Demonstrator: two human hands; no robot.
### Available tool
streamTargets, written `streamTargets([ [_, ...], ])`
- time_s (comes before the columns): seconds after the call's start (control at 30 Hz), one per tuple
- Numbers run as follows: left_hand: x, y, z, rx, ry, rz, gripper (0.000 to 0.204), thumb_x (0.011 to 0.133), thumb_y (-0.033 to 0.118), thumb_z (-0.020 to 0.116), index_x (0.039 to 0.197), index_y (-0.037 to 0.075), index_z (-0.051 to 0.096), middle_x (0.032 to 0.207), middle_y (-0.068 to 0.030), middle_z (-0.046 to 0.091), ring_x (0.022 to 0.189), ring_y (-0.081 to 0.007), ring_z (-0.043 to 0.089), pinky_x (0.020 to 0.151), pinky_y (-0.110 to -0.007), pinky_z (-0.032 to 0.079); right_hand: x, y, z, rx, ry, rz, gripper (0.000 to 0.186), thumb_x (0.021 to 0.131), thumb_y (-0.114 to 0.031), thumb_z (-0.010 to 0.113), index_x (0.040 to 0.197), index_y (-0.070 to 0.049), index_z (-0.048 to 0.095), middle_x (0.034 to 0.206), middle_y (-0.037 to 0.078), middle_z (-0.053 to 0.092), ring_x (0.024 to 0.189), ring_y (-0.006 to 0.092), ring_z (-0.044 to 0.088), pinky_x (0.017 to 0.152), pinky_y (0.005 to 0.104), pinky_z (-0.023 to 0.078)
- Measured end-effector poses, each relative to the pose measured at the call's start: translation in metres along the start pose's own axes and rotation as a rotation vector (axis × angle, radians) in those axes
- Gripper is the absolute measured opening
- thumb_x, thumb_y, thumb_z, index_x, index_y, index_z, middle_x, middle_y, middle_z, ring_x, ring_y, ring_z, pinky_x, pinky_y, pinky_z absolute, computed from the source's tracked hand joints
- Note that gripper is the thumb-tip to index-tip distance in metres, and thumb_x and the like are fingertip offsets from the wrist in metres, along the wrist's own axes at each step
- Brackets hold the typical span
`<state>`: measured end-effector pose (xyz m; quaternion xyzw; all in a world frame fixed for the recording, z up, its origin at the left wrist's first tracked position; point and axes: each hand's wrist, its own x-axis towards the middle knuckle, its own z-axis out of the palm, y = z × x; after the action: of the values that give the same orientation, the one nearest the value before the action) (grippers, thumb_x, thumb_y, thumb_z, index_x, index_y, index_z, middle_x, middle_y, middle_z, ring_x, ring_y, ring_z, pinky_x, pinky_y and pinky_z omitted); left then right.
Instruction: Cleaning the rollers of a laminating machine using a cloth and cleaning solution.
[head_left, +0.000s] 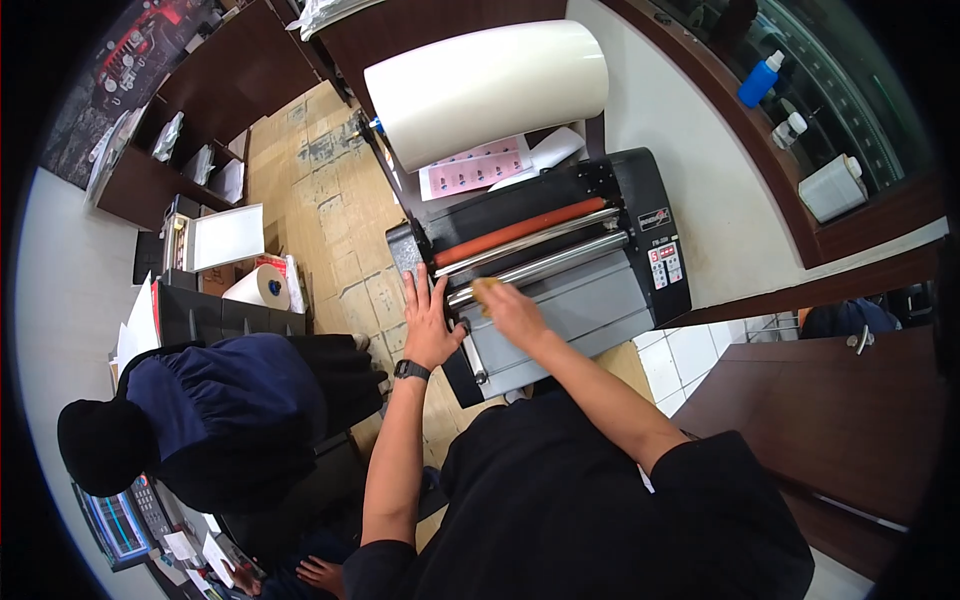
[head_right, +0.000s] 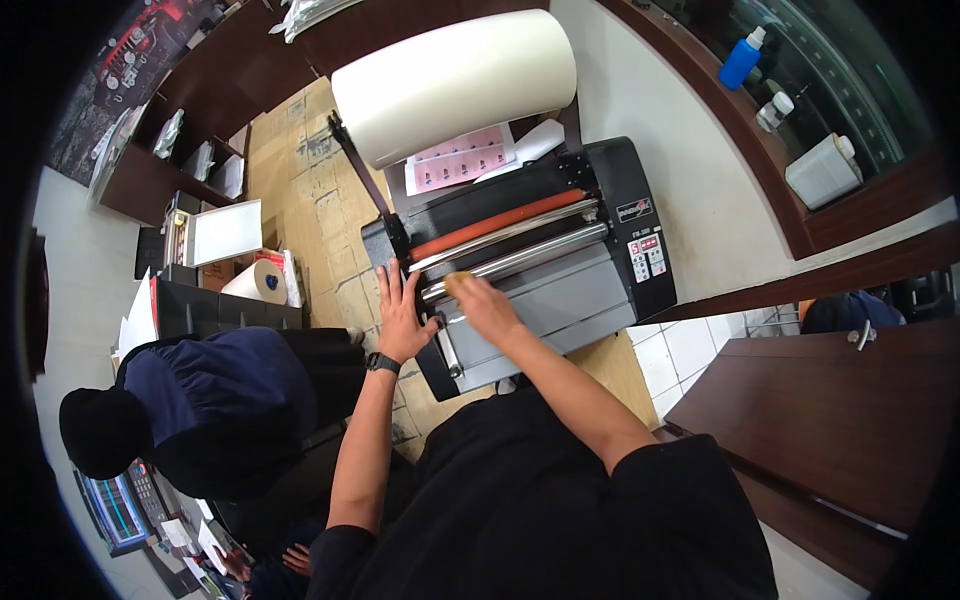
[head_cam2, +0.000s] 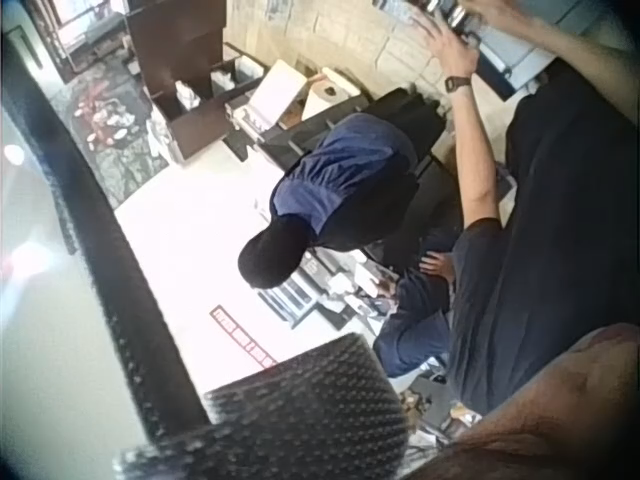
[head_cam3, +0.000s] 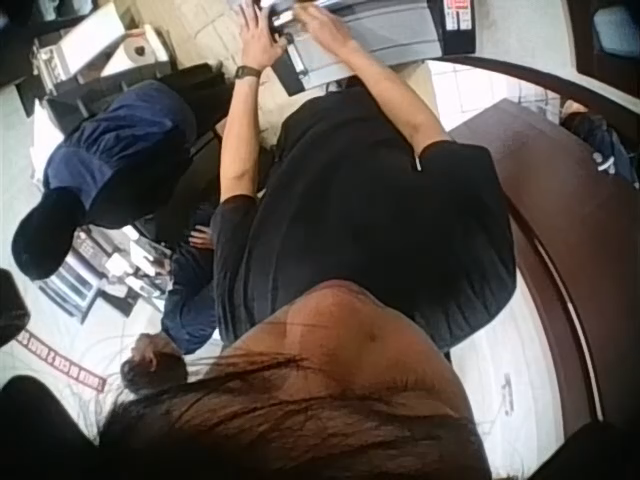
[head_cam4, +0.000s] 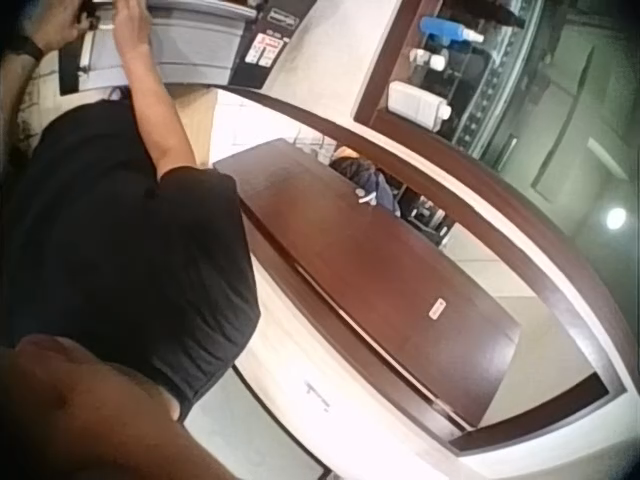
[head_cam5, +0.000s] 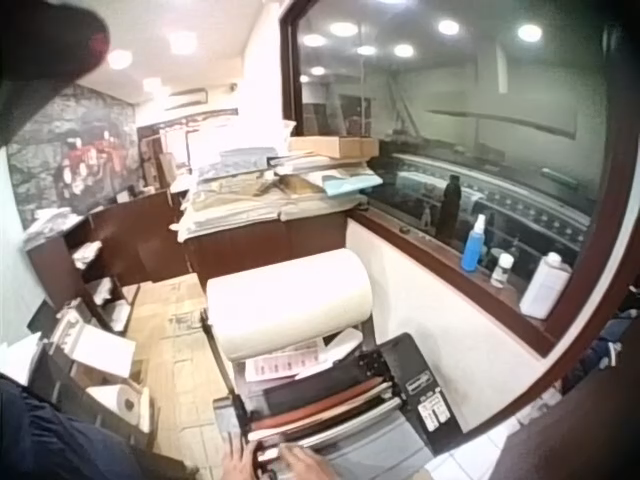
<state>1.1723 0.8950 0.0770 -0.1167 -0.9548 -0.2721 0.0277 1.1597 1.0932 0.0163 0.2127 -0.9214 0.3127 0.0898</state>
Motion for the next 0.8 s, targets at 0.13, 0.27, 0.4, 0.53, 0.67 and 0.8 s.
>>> streamTargets([
  [0.13,0.000,0.003,0.004,0.074,0.045,0.031,0.080,0.070,0.013,0.076,0.145,0.011,0.049,0.169,-0.0223,0.007,0.154,-0.0486,0.004,0.116,-0.059,0.029,-0.017,0.080,-0.070,-0.215,0.072,0.124,0.045,0.094,-0.008,0.057,0.139,-0.006,0.055,0.114,0.015,0.064,0.107,0.0336,0.062,0.092,0.0413,0.055],
  [0.27,0.000,0.006,0.006,0.102,0.026,-0.004,0.064,0.071,0.012,0.075,0.133,0.008,0.057,0.168,-0.0233,0.009,0.154,-0.0486,0.004,0.115,-0.058,0.030,-0.020,0.134,-0.137,-0.241,0.218,0.573,0.043,0.096,-0.003,0.051,0.139,-0.002,0.054,0.114,0.022,0.063,0.101,0.0436,0.065,0.085,0.0466,0.056],
  [0.4,0.002,0.010,0.007,0.201,0.052,0.001,0.058,0.072,0.012,0.076,0.127,0.006,0.060,0.166,-0.0249,0.013,0.152,-0.0513,0.010,0.113,-0.055,0.036,-0.020,0.122,-0.124,-0.370,0.357,0.441,0.041,0.099,-0.008,0.051,0.138,0.004,0.048,0.122,0.024,0.060,0.093,0.0450,0.068,0.079,0.0477,0.059],
  [0.53,0.007,0.016,0.009,0.274,0.050,-0.007,0.050,0.073,0.015,0.079,0.120,0.004,0.064,0.164,-0.0280,0.014,0.149,-0.0548,0.013,0.120,-0.055,0.027,-0.027,0.114,-0.105,-0.254,0.034,0.451,0.051,0.097,-0.007,0.053,0.146,0.002,0.041,0.127,0.022,0.056,0.094,0.0465,0.067,0.080,0.0487,0.058],
  [0.67,0.008,0.020,0.011,0.347,0.056,-0.007,0.048,0.073,0.016,0.081,0.117,0.004,0.066,0.165,-0.0265,0.012,0.149,-0.0544,0.016,0.113,-0.055,0.037,-0.027,0.130,-0.116,-0.295,0.281,0.549,0.051,0.096,-0.006,0.052,0.146,0.001,0.042,0.125,0.023,0.058,0.093,0.0465,0.067,0.081,0.0500,0.058],
  [0.8,0.012,0.022,0.014,0.409,0.078,-0.039,0.040,0.072,0.018,0.084,0.106,0.005,0.068,0.167,-0.0221,0.011,0.150,-0.0517,0.018,0.103,-0.054,0.047,-0.026,0.131,-0.122,-0.288,0.226,0.531,0.045,0.100,-0.014,0.050,0.144,-0.003,0.049,0.123,0.023,0.063,0.094,0.0442,0.068,0.081,0.0502,0.057],
])
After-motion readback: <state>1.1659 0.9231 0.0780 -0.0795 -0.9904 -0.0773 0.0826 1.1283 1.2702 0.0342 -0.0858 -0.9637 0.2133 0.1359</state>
